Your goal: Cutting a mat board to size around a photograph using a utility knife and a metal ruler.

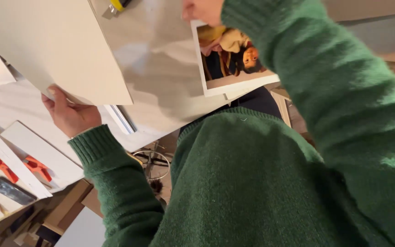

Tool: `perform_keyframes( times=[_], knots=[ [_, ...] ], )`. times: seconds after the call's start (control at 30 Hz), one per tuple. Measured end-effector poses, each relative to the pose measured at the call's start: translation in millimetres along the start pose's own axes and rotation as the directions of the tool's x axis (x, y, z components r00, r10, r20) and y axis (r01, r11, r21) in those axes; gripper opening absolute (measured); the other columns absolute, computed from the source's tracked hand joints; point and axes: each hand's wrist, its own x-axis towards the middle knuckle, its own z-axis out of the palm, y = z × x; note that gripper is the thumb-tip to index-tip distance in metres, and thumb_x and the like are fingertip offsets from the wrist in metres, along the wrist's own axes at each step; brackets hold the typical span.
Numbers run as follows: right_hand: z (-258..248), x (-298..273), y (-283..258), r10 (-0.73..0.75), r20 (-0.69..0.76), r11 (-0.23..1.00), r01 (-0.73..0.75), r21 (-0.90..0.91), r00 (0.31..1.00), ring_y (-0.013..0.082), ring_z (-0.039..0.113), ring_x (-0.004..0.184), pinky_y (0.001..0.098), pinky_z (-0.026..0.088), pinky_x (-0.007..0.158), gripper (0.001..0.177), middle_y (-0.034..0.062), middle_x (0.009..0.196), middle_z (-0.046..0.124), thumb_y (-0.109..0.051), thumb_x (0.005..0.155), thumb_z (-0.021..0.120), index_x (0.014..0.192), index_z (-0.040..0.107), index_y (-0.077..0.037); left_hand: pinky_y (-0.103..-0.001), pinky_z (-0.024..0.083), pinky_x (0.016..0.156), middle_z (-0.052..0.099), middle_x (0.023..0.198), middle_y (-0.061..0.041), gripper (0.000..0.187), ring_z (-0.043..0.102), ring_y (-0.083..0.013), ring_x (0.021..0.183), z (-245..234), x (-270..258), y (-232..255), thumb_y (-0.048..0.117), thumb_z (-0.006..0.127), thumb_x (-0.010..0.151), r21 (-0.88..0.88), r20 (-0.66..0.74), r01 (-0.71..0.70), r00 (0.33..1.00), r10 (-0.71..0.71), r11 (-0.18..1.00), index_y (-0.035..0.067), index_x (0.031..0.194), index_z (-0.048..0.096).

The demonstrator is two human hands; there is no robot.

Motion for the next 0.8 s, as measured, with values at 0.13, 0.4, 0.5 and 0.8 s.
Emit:
perform_keyframes(
  times=[0.13,0.4,0.5,0.8],
  knots=[
    [-29.5,-9.7,-94.5,0.032,0.055,0.984,-0.022,-0.176,0.998,0.0246,0.068,0.070,0.0408,0.055,0.066,0.028,0.0110,0.090,0.074,-0.032,0.110,0.060,0.113,0.074,-0.007,-0.053,0.055,0.114,0.062,0.130,-0.015,0.021,0.063,-0.0310,0.123,6.7,-23.2,-9.1,0.007,0.053,0.108,-0.017,-0.099,0.022,0.995,-0.023,1.000,0.006,0.129,0.049],
    [-1.6,-101.2,-151.1,-0.157,0.152,0.663,-0.010,0.749,0.976,0.0319,0.059,0.122,0.0461,0.051,0.102,0.083,0.0240,0.139,0.056,-0.025,0.094,0.076,0.154,0.026,0.002,-0.047,0.058,0.105,0.068,0.124,-0.013,0.022,0.067,-0.0272,0.116,61.1,-57.9,-86.1,0.001,0.056,0.105,-0.083,-0.194,0.023,0.980,-0.039,0.996,0.007,0.126,0.051],
    [16.8,-123.0,-144.9,0.123,-0.061,0.411,0.005,0.911,0.991,0.0272,0.064,0.118,0.0461,0.056,0.103,0.065,0.0201,0.133,0.062,-0.014,0.101,0.069,0.153,0.033,0.002,-0.045,0.058,0.101,0.068,0.118,-0.011,0.023,0.067,-0.0257,0.111,101.1,-66.2,-118.7,-0.002,0.059,0.106,-0.167,-0.154,0.015,0.987,-0.041,0.986,0.007,0.126,0.053],
    [-159.3,-138.0,-117.7,0.073,-0.120,0.863,-0.003,0.505,0.990,0.0134,0.069,0.078,0.0285,0.060,0.067,0.015,0.0058,0.095,0.068,-0.006,0.112,0.059,0.125,0.058,0.001,-0.042,0.053,0.108,0.068,0.127,-0.013,0.039,0.064,-0.0234,0.121,149.3,-98.6,-136.1,-0.006,0.065,0.105,-0.020,0.313,0.259,0.919,-0.240,0.966,0.006,0.140,0.054]
  ],
)
